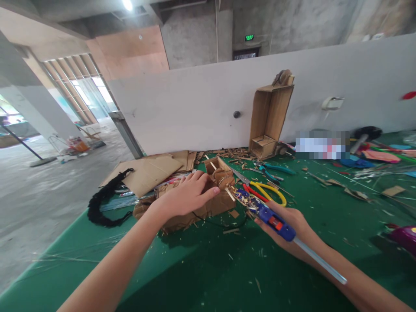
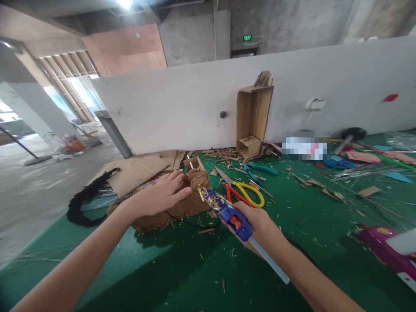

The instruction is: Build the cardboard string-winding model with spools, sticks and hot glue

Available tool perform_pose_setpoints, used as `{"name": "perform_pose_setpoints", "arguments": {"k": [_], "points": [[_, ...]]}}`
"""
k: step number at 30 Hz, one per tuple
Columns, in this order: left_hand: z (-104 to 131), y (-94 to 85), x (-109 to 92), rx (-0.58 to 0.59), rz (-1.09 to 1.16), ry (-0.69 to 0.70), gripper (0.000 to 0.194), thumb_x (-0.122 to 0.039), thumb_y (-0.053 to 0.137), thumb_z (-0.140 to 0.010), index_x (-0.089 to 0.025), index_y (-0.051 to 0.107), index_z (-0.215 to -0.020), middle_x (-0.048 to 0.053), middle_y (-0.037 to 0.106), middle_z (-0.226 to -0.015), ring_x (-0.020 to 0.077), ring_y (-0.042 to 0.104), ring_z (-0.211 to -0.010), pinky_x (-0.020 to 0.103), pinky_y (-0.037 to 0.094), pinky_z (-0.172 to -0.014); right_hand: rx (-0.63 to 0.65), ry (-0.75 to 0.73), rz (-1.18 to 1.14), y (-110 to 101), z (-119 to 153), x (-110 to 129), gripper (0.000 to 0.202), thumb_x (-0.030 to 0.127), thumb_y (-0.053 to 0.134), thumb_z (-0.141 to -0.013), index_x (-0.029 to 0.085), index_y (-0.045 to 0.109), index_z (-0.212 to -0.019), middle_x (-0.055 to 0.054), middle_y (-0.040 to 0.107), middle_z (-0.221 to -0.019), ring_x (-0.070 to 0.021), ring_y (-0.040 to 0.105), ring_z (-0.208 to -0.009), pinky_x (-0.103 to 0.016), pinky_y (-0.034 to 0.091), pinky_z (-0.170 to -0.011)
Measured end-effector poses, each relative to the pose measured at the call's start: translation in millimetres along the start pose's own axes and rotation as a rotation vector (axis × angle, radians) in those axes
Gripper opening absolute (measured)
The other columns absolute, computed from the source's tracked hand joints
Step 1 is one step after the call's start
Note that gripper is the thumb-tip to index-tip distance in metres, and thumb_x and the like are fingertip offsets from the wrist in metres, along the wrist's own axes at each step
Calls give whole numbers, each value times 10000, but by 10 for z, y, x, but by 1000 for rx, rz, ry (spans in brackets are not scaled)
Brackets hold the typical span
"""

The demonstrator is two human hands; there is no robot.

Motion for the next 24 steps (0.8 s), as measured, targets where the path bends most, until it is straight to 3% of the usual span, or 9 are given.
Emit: {"name": "perform_pose_setpoints", "arguments": {"k": [15, 24], "points": [[-5, -1, -9, -7, -30, -7, 539, -608, 163, -905, -172, 472, -978, 101, 496, -1067, 276, 486, -1039, 482, 361, -956, 5, 42, -17, 14, -46, 85, 89, 299, 538, -802, 233, 579, -845, 30, 606, -586, -114, 557, -459, -217, 393, -440], [-8, 7, -2, -17, -32, -1, 517, -596, 181, -900, -185, 489, -960, 93, 519, -1058, 271, 493, -1023, 467, 365, -946, -62, 17, 48, -47, -53, 47, 115, 333, 532, -815, 220, 549, -818, 48, 531, -509, -86, 442, -359, -211, 319, -359]]}}
Point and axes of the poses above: each hand's wrist, its own z-axis away from the middle knuckle, its own y-axis out of the palm, x = y × z, the point moved 3 cm from there along -z, towards the middle knuckle
